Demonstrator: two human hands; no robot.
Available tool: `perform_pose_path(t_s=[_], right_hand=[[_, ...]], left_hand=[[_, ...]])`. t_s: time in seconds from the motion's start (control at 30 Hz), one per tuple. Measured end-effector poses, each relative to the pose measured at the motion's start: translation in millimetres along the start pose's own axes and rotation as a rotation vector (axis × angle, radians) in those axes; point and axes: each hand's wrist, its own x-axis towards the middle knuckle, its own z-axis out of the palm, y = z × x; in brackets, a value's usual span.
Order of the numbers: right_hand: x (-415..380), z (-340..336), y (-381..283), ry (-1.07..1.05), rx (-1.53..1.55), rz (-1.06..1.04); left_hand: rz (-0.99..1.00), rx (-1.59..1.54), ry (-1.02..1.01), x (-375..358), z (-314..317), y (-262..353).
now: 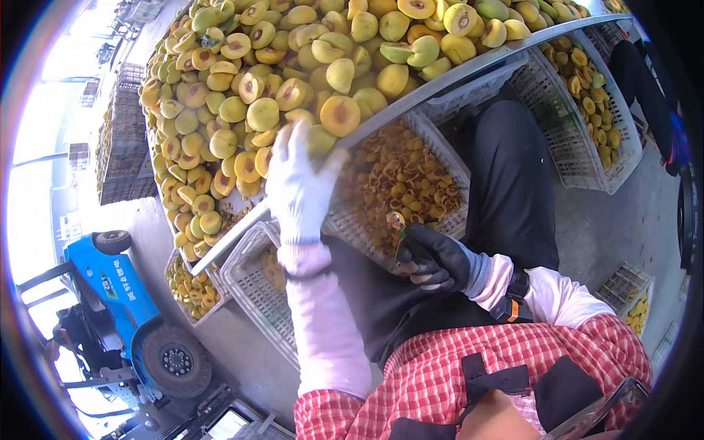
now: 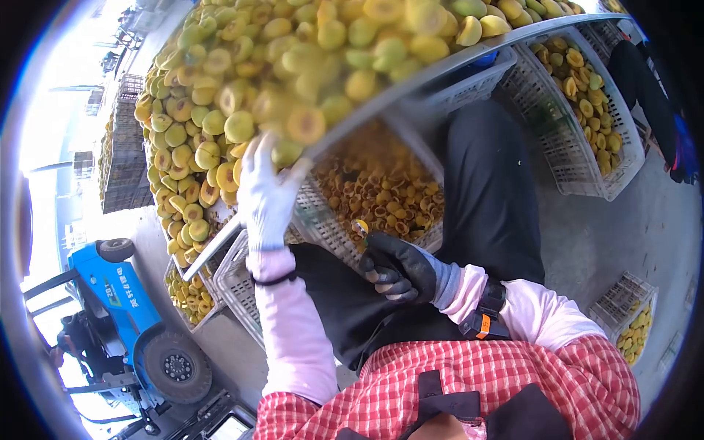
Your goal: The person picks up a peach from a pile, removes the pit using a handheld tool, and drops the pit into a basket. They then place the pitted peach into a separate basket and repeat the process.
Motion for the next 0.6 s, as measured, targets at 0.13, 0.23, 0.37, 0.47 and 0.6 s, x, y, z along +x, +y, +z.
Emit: perform_pose_path(t_s=[0.13, 0.23, 0.37, 0.47, 0.6], right_hand=[[-2.8, 9.8, -9.7, 0.275, -0.064, -0.100], [-5.2, 30.6, -16.9, 0.421, -0.350, -0.229], [-18.5, 77.8, -29.3, 0.179, -0.592, -0.308], [6.4, 36.0, -19.9, 0.379, -0.498, -0.346], [-1.4, 44.1, -11.6, 0.520, -0.928, -0.411]], left_hand=[[0.015, -0.115, -0.304, 37.3, 18.3, -18.1], [-0.052, -0.317, -0.151, 22.5, 7.4, -3.7], [-0.726, -1.055, -0.346, -37.6, -15.8, 45.1], [-1.214, -1.392, -0.262, -63.9, -15.5, 72.6], [-1.321, -1.416, -0.190, -85.4, -10.5, 67.9]])
